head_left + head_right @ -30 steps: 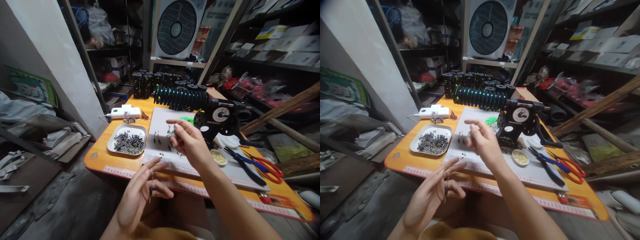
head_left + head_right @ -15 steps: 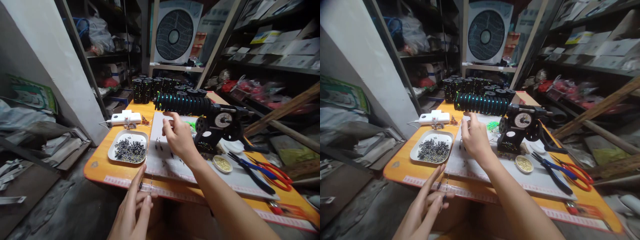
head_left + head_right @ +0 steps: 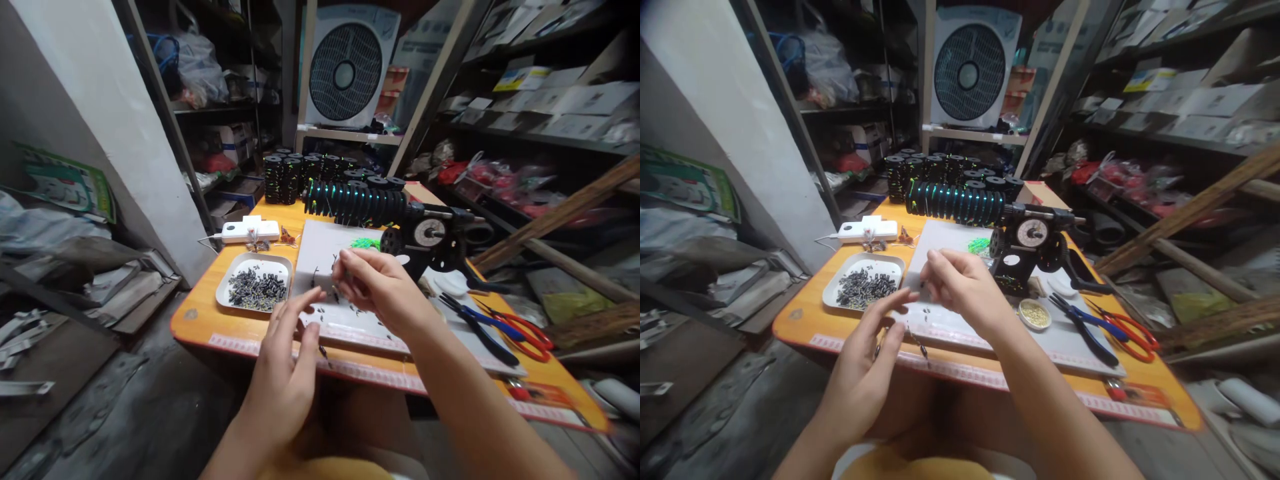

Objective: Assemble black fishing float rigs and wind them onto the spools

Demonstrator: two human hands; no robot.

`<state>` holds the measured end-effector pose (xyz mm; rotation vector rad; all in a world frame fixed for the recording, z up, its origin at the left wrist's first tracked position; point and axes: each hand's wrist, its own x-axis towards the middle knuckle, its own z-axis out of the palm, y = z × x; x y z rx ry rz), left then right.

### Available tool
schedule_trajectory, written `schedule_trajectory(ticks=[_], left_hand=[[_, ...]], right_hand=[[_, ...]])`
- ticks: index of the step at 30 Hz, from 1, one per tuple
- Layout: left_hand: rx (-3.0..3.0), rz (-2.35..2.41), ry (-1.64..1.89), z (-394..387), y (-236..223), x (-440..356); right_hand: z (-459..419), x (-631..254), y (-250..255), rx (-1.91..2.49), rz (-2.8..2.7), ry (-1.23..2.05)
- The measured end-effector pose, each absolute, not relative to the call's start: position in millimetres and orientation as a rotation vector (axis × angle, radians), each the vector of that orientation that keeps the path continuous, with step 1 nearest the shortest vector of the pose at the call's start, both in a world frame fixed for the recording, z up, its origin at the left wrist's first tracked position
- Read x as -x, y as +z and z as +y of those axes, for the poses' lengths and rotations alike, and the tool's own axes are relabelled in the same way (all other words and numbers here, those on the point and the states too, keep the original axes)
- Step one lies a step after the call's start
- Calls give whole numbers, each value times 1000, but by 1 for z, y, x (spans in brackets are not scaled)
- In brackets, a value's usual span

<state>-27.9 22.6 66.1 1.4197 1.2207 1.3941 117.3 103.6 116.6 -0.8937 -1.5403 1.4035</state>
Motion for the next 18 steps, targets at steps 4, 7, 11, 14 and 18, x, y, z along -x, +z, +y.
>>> schedule_trajectory(ticks=[4, 7, 11, 14, 18], left_hand=[[-1447, 1078, 1262, 40, 72, 13], [-1331, 947, 1142, 36, 68, 9], [-939, 569, 1020, 20, 57, 12], [-651, 379, 911, 10, 48, 16], [-530, 317, 837, 1, 40, 21]], right_hand=[[91, -123, 126, 813, -1409, 1649], [90, -121, 121, 783, -1260, 1794], [93, -115, 107, 765, -972, 1978], [95, -113, 101, 730, -907, 2024], [98, -113, 99, 719, -927, 2046]])
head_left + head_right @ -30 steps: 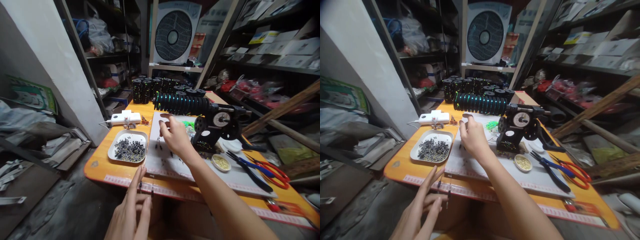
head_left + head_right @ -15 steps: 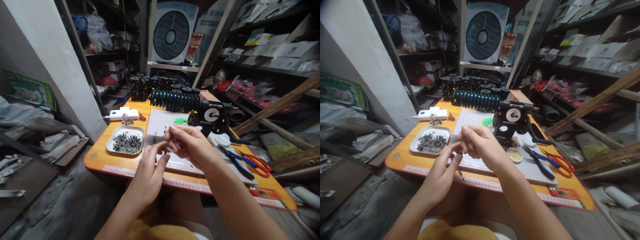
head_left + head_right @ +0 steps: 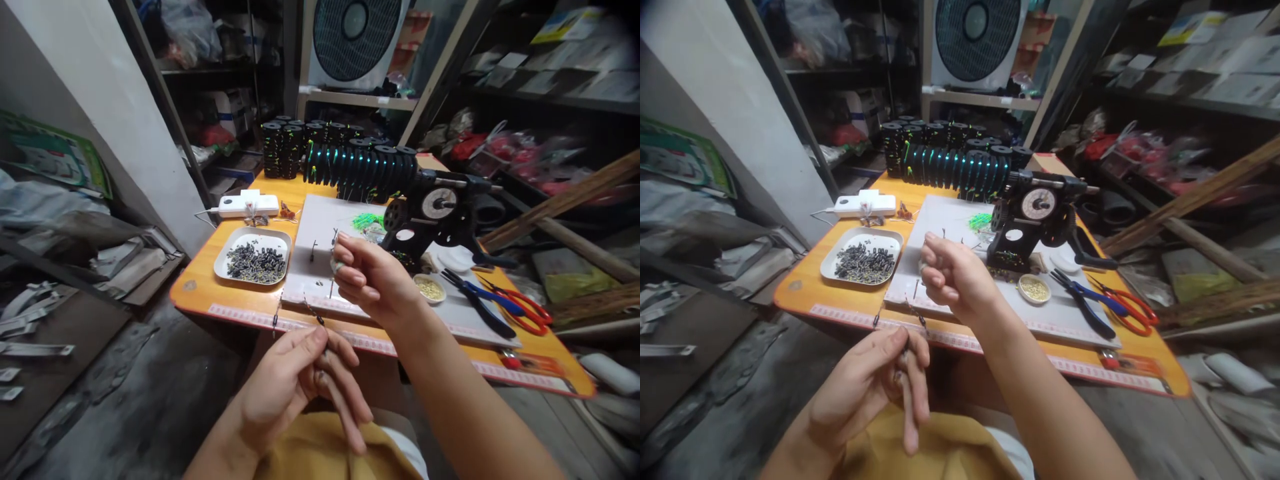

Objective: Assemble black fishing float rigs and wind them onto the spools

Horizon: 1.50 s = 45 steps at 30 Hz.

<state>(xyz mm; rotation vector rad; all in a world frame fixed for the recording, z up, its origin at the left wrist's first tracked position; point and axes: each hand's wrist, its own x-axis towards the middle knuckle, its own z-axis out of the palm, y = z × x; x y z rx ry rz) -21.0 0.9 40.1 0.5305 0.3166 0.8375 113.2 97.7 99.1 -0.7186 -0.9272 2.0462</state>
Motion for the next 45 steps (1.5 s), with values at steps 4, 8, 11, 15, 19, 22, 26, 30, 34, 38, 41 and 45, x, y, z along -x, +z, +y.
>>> schedule_trajectory(ticks=[4, 8, 11, 15, 19, 22, 26, 30, 34, 38, 41, 45], left_hand=[[-499, 293, 815, -3, 38, 24], [-489, 251, 798, -4, 39, 26], [-484, 217, 794, -4, 38, 27], [-479, 201, 783, -6, 37, 28], [-677, 378, 871, -3, 41, 31], [-924, 559, 1031, 10, 49, 33], [-1048, 620, 1062, 32, 61, 30], [-1161, 757, 1002, 44, 69, 25], [-1261, 893, 982, 47, 71, 23], [-1308, 912, 1003, 48, 68, 22], [-1201, 821, 1065, 47, 61, 20], [-980, 678, 1165, 41, 48, 13]], right_hand=[[98, -114, 98, 723, -937, 2056], [98, -114, 98, 729, -953, 2043], [98, -114, 97, 730, -951, 2045], [100, -114, 96, 724, -946, 2060], [100, -116, 99, 743, -1066, 1975], [98, -120, 104, 798, -1301, 1788], [98, -125, 110, 862, -1535, 1583], [99, -125, 110, 888, -1564, 1584], [99, -124, 108, 841, -1507, 1642], [100, -124, 105, 752, -1324, 1897], [101, -119, 104, 661, -1046, 2153], [101, -106, 106, 716, -761, 2148]])
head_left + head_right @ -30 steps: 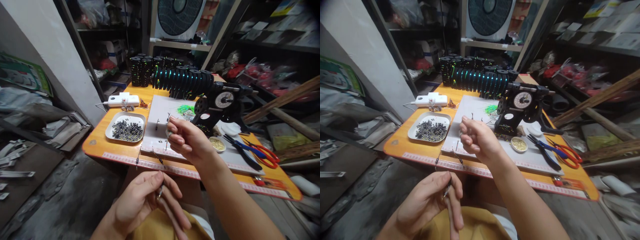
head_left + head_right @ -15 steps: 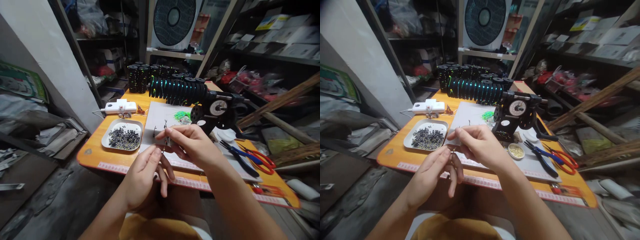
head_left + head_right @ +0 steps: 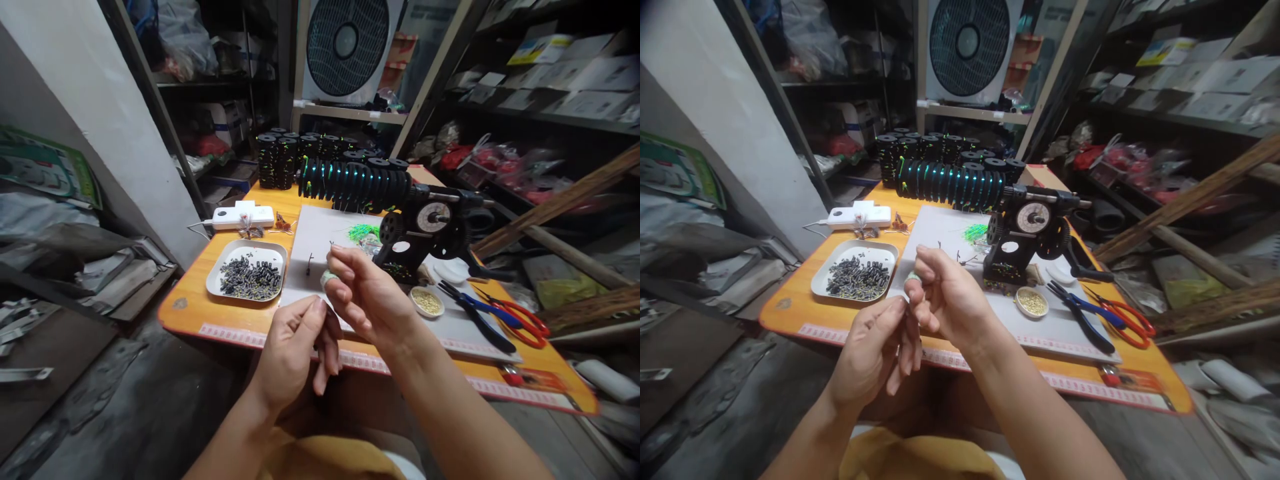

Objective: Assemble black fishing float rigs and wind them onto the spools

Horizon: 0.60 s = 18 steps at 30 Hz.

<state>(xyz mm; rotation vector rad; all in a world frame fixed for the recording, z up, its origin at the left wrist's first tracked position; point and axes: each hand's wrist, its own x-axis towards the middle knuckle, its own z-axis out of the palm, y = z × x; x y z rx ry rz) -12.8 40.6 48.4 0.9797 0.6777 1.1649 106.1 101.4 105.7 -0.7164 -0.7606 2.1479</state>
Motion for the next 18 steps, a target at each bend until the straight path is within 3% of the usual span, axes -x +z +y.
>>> schedule_trajectory(ticks=[4, 18], left_hand=[[-842, 601, 1160, 28, 42, 6], [-553, 395, 1061, 4, 40, 17]], right_hand=[[103, -100, 111, 752, -718, 1964], [106, -107, 105, 716, -852, 1963]])
